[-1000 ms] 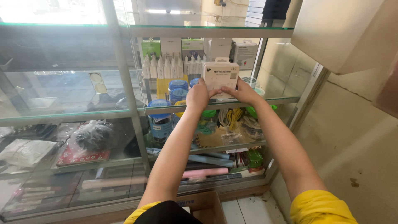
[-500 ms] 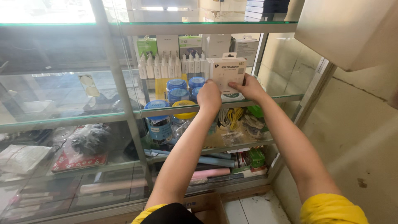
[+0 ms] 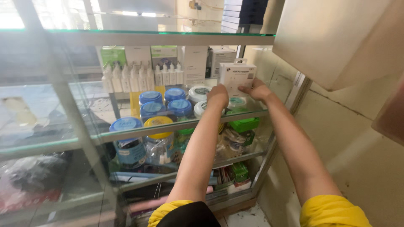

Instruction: The person takes several small white boxes containing wall chargers out of a cardboard box on the floor and places them onto a glass display shelf, and then moves larger product boxes from the floor to the shelf.

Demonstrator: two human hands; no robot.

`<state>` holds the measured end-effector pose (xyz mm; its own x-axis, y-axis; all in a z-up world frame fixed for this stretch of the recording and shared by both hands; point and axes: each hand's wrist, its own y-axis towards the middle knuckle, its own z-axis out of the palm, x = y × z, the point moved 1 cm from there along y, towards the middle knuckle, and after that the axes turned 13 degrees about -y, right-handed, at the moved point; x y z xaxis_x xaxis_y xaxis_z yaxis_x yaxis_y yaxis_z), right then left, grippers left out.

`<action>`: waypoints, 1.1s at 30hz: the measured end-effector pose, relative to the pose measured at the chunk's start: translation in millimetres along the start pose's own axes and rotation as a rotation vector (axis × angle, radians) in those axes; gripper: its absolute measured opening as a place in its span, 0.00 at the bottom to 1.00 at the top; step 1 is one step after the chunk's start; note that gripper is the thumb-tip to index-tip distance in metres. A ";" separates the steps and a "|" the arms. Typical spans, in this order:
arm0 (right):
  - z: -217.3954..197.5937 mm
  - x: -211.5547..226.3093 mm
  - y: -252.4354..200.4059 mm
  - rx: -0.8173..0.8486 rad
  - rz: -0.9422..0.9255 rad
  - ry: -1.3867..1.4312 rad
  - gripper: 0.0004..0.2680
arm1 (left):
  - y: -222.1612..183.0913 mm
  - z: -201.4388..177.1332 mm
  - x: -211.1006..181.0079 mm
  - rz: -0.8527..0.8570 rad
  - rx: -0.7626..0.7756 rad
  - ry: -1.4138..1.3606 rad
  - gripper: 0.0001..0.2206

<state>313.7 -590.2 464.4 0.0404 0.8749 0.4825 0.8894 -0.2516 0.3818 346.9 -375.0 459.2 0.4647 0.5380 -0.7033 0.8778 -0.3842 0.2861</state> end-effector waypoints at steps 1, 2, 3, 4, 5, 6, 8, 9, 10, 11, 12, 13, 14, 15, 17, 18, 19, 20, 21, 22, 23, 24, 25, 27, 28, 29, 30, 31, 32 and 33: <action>4.9 -5.4 10.4 0.027 -0.007 -0.020 0.21 | 9.9 2.0 1.8 0.009 0.002 0.001 0.17; 10.1 -10.3 20.4 0.054 -0.013 -0.040 0.20 | 18.7 5.0 6.1 -0.030 0.017 -0.010 0.16; 14.5 -12.8 31.6 0.040 -0.013 -0.040 0.20 | 30.1 5.4 8.6 -0.063 0.027 -0.021 0.15; 20.1 -14.1 41.3 0.048 -0.083 -0.021 0.20 | 40.1 5.8 10.4 -0.049 0.024 -0.018 0.15; 23.6 -16.0 50.1 0.059 -0.151 -0.003 0.20 | 46.1 6.7 12.4 -0.016 -0.002 0.017 0.17; 24.1 -18.1 60.9 0.048 -0.149 -0.004 0.20 | 50.7 5.6 12.9 0.017 -0.029 0.052 0.19; 31.8 -24.1 78.9 0.094 -0.138 -0.212 0.20 | 51.3 -3.6 23.2 -0.066 -0.023 0.035 0.20; 36.5 -26.8 86.8 0.096 -0.134 -0.214 0.20 | 49.2 -8.5 27.9 -0.159 -0.020 0.016 0.21; 40.6 -29.0 96.1 0.084 -0.123 -0.275 0.21 | 52.4 -12.5 25.8 -0.160 -0.016 0.014 0.21; 48.8 -32.8 102.0 0.080 -0.108 -0.332 0.21 | 56.3 -15.1 26.6 -0.179 -0.008 -0.012 0.21; 48.6 -36.8 112.8 0.091 -0.102 -0.330 0.21 | 60.0 -15.6 29.1 -0.197 0.001 -0.039 0.21; 47.0 -40.2 124.8 0.153 -0.101 -0.301 0.20 | 59.7 -10.9 34.5 -0.215 0.011 -0.039 0.21; 51.7 -43.7 130.4 0.215 -0.100 -0.272 0.19 | 59.1 -3.2 37.4 -0.208 -0.013 0.024 0.20; 54.8 -43.5 136.6 0.220 -0.102 -0.269 0.19 | 64.2 -1.4 37.6 -0.191 -0.048 0.089 0.18; 58.7 -45.6 144.4 0.196 -0.072 -0.330 0.20 | 76.3 0.1 44.3 -0.186 -0.042 0.131 0.20; 69.7 -42.7 143.1 0.200 -0.071 -0.328 0.20 | 79.4 3.4 49.4 -0.176 -0.035 0.172 0.22; 81.0 -35.6 141.4 0.115 -0.072 -0.223 0.21 | 80.0 7.2 53.0 -0.177 -0.035 0.173 0.22; 87.0 -29.8 138.7 0.030 -0.072 -0.117 0.22 | 78.3 10.1 55.2 -0.144 -0.136 0.125 0.23; 88.9 -26.6 135.7 0.032 -0.076 -0.116 0.22 | 76.3 11.4 57.0 -0.113 -0.239 0.078 0.25; 87.8 -23.4 129.2 -0.021 -0.046 -0.190 0.24 | 75.7 11.3 56.4 -0.116 -0.242 0.079 0.25; 86.4 -16.9 118.3 -0.072 -0.015 -0.262 0.26 | 74.4 10.2 55.2 -0.107 -0.216 0.092 0.24; 84.7 -8.2 107.7 -0.067 -0.018 -0.260 0.26 | 71.2 8.5 54.6 -0.099 -0.190 0.105 0.22; 78.4 1.4 98.1 -0.130 -0.061 -0.266 0.28 | 67.6 6.3 52.1 -0.100 -0.191 0.105 0.22; 67.1 18.2 80.3 -0.197 -0.106 -0.278 0.30 | 60.2 2.6 46.3 -0.087 -0.137 0.085 0.19; 64.0 25.2 73.5 -0.284 -0.104 -0.302 0.31 | 56.7 0.4 44.6 -0.084 -0.139 0.079 0.19; 61.9 29.9 68.8 -0.373 -0.104 -0.323 0.32 | 54.1 -2.3 43.8 -0.062 -0.129 0.097 0.19; 60.5 31.1 65.5 -0.377 -0.107 -0.326 0.32 | 51.8 -4.1 42.3 -0.039 -0.118 0.116 0.20; 60.7 32.4 65.6 -0.391 -0.141 -0.268 0.31 | 49.6 -6.3 41.6 -0.037 -0.127 0.113 0.20; 61.0 31.7 66.8 -0.405 -0.175 -0.211 0.30 | 46.6 -6.9 40.9 -0.040 -0.111 0.105 0.19; 61.7 29.4 68.7 -0.412 -0.182 -0.208 0.30 | 45.6 -9.1 39.5 -0.040 -0.095 0.100 0.19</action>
<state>404.0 -556.2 456.1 0.0286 0.9734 0.2272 0.6384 -0.1926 0.7452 406.3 -364.4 450.3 0.4341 0.6257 -0.6482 0.9008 -0.2908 0.3226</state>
